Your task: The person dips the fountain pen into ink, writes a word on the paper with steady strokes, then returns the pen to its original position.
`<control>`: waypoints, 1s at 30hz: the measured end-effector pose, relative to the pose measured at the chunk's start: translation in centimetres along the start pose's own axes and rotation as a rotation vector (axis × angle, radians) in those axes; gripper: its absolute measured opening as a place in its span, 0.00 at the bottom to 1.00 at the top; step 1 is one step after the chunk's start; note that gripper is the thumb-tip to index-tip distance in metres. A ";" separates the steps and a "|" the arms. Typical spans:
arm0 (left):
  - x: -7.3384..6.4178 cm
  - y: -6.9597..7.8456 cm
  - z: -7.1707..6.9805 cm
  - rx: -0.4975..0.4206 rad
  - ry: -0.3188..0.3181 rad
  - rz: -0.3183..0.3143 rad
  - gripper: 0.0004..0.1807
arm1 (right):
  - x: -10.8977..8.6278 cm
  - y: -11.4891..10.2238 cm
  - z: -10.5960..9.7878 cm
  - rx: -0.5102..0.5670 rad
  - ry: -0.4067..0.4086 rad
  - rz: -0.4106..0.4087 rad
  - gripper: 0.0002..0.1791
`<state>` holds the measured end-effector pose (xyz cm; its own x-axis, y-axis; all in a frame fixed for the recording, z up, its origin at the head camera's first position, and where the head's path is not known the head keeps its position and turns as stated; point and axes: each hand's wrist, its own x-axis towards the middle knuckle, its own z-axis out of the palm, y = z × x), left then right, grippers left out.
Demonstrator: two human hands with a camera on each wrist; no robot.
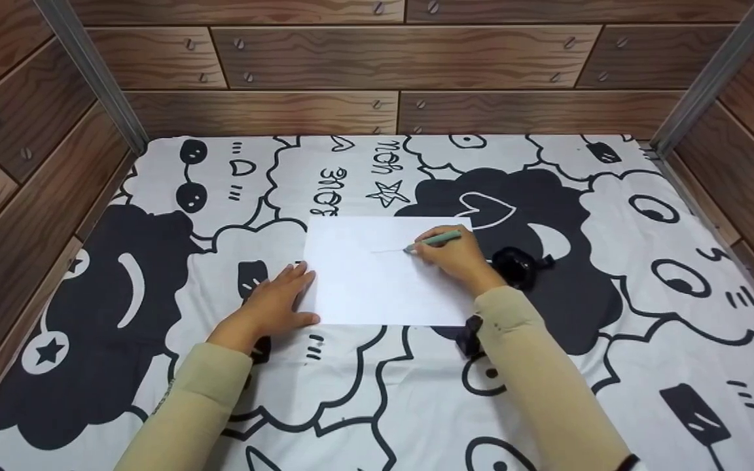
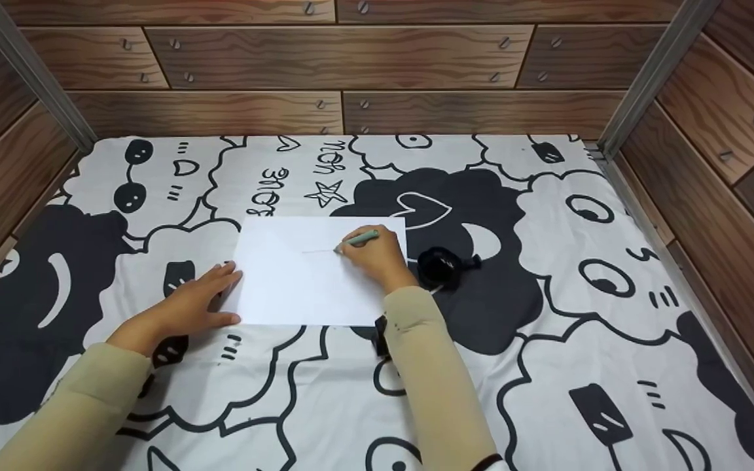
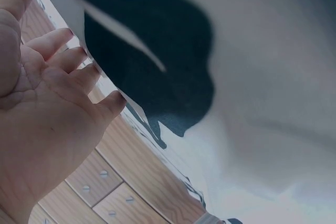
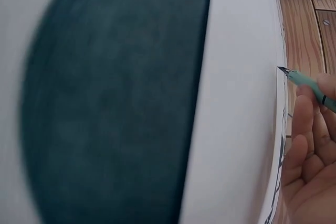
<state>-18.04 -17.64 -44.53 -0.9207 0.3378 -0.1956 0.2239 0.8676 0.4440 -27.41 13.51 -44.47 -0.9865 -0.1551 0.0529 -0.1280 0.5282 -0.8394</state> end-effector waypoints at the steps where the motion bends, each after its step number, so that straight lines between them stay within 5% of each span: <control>1: 0.0 0.0 0.0 0.000 0.001 -0.001 0.43 | 0.0 0.1 -0.1 0.000 0.001 -0.001 0.04; 10: 0.0 0.1 0.0 0.004 0.010 -0.001 0.43 | -0.4 0.6 -1.2 0.050 0.014 0.013 0.06; 30: 0.0 0.1 -0.1 -0.002 0.005 -0.001 0.43 | -1.1 0.3 -2.3 -0.022 0.055 0.043 0.06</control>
<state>-18.05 -17.56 -44.40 -0.9225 0.3350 -0.1917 0.2224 0.8672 0.4455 -26.62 15.75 -43.56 -0.9952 -0.0861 0.0468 -0.0868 0.5517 -0.8295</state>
